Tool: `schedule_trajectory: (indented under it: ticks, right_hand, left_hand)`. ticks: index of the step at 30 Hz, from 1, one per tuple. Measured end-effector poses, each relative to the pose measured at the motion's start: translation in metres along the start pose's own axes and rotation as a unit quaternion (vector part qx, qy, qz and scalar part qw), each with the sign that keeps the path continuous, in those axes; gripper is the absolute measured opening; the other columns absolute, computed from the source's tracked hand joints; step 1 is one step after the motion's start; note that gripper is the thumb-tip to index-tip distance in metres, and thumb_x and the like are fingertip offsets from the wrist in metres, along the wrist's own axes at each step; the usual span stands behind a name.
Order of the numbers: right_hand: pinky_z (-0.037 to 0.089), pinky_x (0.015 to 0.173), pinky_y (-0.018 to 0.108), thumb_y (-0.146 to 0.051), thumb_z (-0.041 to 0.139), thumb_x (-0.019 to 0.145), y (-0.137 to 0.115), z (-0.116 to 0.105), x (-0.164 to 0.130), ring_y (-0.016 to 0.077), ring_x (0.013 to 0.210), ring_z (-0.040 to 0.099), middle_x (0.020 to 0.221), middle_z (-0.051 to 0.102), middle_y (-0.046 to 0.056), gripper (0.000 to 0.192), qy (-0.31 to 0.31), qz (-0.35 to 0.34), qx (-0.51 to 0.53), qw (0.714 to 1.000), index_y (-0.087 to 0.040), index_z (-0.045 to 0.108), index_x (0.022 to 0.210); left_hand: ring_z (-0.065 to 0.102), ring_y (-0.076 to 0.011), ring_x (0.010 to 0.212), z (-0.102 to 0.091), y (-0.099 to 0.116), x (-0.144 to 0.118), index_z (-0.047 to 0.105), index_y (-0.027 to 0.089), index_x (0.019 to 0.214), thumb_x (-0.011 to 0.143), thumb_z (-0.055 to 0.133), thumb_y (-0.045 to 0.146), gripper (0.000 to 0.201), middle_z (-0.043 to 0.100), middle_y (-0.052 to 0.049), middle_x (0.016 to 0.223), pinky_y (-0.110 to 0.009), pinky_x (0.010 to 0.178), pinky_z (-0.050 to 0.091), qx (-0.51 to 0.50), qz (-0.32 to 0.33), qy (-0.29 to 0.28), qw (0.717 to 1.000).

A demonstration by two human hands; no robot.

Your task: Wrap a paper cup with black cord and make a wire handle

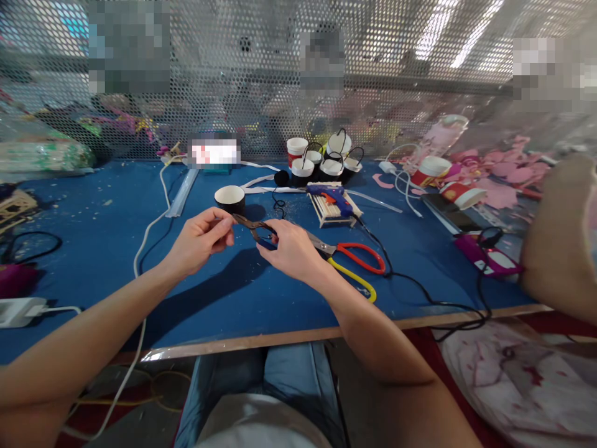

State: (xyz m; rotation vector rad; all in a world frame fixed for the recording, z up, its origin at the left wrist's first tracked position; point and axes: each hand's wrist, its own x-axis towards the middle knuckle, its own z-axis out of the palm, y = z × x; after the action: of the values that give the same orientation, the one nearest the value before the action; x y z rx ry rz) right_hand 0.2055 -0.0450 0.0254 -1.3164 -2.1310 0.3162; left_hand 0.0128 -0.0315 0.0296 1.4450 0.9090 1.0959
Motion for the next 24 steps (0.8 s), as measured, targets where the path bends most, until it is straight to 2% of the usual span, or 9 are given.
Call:
schedule_trajectory:
  ticks: [6,10,14,17,20,24]
  right_hand:
    - [0.040,0.059,0.025,-0.028,0.056,0.075,-0.0014,-0.0004,-0.0004,0.0131,0.064,0.053,0.081,0.063,0.004,0.028,-0.012,0.000,0.002,1.000,-0.015,0.060,0.101]
    - [0.040,0.059,0.025,-0.027,0.056,0.075,-0.0021,-0.0005,-0.0009,0.0134,0.065,0.054,0.084,0.064,0.005,0.025,-0.007,0.005,0.002,1.000,-0.016,0.061,0.097]
    - [0.040,0.059,0.025,-0.027,0.056,0.075,-0.0027,-0.0001,-0.0014,0.0138,0.065,0.055,0.085,0.064,0.006,0.025,-0.002,0.011,0.000,1.000,-0.016,0.062,0.098]
    - [0.040,0.059,0.026,-0.028,0.056,0.076,-0.0036,0.0003,-0.0020,0.0141,0.065,0.055,0.085,0.064,0.006,0.028,-0.005,0.011,-0.005,1.000,-0.016,0.061,0.100]
    - [0.040,0.059,0.026,-0.028,0.056,0.076,-0.0035,0.0000,-0.0022,0.0142,0.065,0.054,0.083,0.063,0.006,0.030,-0.008,0.003,-0.012,1.000,-0.016,0.061,0.103]
    - [0.040,0.061,0.026,-0.026,0.056,0.076,0.0002,-0.0023,-0.0014,0.0143,0.066,0.052,0.079,0.061,0.005,0.035,-0.010,-0.024,-0.019,0.999,-0.014,0.059,0.108]
  left_hand:
    - [0.038,-0.0039,0.041,0.0011,0.0002,0.0001,0.051,0.017,0.078,0.082,0.053,0.035,0.019,0.054,0.003,0.054,-0.015,0.040,0.028,0.037,0.008,0.001,0.999]
    - [0.041,-0.0049,0.042,0.0022,0.0002,-0.0018,0.051,0.018,0.085,0.081,0.054,0.033,0.016,0.057,0.002,0.059,-0.017,0.041,0.031,0.092,0.035,0.023,0.995]
    - [0.045,-0.0054,0.048,0.0027,0.0001,-0.0047,0.053,0.017,0.087,0.079,0.056,0.030,0.015,0.059,0.001,0.070,-0.017,0.045,0.034,0.196,0.087,0.067,0.974]
    - [0.045,-0.0058,0.049,0.0013,-0.0001,-0.0051,0.055,0.017,0.081,0.080,0.054,0.029,0.013,0.056,0.001,0.065,-0.018,0.046,0.033,0.227,0.108,0.084,0.964]
    - [0.042,-0.0056,0.047,-0.0019,-0.0003,-0.0026,0.056,0.017,0.078,0.081,0.054,0.031,0.015,0.051,0.003,0.058,-0.018,0.043,0.031,0.180,0.084,0.061,0.978]
    - [0.033,-0.0034,0.041,-0.0070,0.0000,0.0034,0.054,0.017,0.074,0.077,0.060,0.031,0.016,0.047,0.004,0.053,-0.016,0.039,0.023,-0.002,-0.001,-0.016,1.000]
